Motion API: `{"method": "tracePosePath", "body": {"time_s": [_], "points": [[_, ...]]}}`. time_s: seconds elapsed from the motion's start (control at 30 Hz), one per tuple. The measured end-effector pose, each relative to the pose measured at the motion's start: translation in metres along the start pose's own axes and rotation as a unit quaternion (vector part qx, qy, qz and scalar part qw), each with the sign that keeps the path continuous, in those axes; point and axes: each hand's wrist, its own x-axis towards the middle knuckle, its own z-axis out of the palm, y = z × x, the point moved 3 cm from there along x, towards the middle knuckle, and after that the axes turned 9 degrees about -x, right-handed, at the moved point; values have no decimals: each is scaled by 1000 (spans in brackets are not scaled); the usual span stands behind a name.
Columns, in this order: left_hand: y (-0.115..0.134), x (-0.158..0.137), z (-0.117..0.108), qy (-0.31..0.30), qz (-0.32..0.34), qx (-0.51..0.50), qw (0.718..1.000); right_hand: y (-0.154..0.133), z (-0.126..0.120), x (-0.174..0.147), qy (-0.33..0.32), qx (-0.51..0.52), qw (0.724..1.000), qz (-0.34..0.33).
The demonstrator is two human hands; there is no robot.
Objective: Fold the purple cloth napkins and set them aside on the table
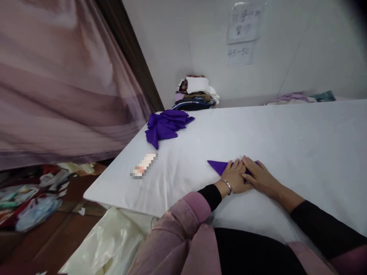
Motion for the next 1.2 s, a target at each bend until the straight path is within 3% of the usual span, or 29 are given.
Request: {"method": "tracePosePath", "body": {"time_s": [0.17,0.6,0.83,0.97,1.1,1.2], "points": [[-6,-7,-5,-1,-16,-20,1000,6,7,0,10,-42,999,-13],[-68,-71,-31,38,-197,48,978,6,9,-1,3,-57,998,-8],[-87,-86,-42,55,-238,50,968,5,8,0,10,-49,999,-14],[-94,-85,-51,115,-295,26,948,4,8,1,10,-52,999,-13],[-90,-81,-59,193,-275,-16,942,4,8,1,-6,-51,999,-8],[-87,-72,-60,215,-271,-65,936,4,8,0,-7,-53,999,-9]]}}
